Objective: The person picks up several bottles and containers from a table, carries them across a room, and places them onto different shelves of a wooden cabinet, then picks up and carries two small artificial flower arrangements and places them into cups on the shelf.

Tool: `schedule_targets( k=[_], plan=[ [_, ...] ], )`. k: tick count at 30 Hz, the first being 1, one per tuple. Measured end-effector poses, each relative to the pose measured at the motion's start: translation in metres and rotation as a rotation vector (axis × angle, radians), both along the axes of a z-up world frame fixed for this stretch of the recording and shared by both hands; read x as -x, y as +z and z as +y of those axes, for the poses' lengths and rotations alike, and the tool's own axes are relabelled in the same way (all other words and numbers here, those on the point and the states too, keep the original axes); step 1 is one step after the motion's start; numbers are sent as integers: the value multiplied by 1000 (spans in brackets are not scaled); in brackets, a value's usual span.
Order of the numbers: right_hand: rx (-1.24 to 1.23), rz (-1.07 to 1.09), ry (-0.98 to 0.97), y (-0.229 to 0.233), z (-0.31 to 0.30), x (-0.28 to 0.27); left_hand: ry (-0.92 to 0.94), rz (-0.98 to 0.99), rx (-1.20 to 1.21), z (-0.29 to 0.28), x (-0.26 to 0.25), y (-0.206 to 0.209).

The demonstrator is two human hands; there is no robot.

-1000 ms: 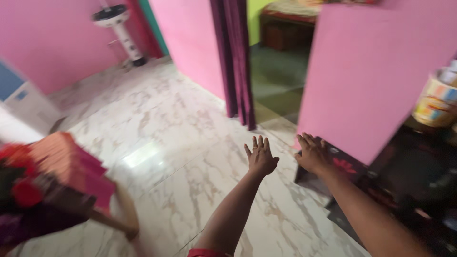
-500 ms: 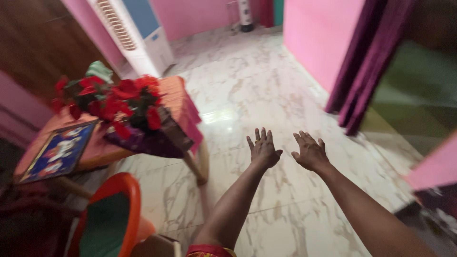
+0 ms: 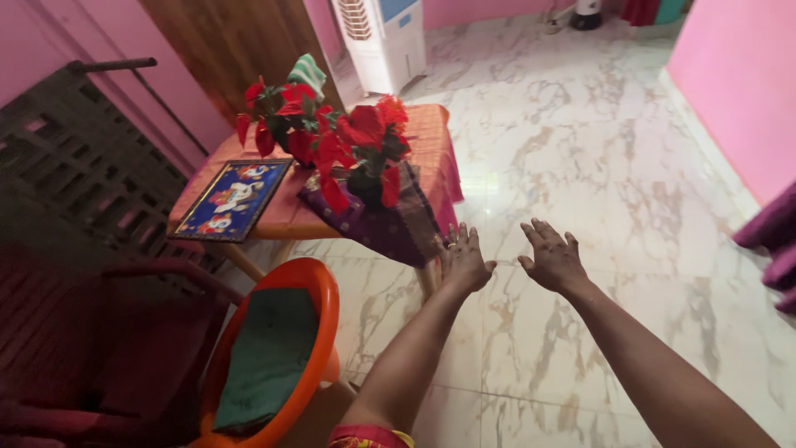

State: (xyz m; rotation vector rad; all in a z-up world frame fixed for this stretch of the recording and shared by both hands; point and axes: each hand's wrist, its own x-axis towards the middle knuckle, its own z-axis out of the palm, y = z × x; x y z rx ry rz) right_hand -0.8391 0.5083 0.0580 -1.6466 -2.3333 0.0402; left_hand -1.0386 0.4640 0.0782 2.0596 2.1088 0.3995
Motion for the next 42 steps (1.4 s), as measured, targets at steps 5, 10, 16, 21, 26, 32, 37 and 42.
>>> schedule_targets(
  k=[5, 10, 16, 21, 26, 32, 37, 42],
  plan=[
    [-16, 1, 82, -3, 69, 36, 22, -27, -19, 58, 26, -13],
    [-68, 18, 163, -9, 169, 49, 24, -12, -76, 152, 34, -23],
    [-80, 30, 223, 3, 312, 48, 134, -118, -40, 287, 38, -4],
    [-121, 57, 272, 18, 414, 59, 198, -177, -133, 371, 52, -7],
    [-120, 54, 346, 19, 481, 107, 241, -196, -91, 434, 91, -12],
    [-35, -21, 413, 8, 571, 180, 293, -205, -161, 530, 156, -27],
    [18, -124, 430, 30, 662, 231, 373, -233, -142, 617, 203, -10],
    [6, -47, 460, 42, 734, 271, 456, -242, -196, 676, 238, -3]
  ],
)
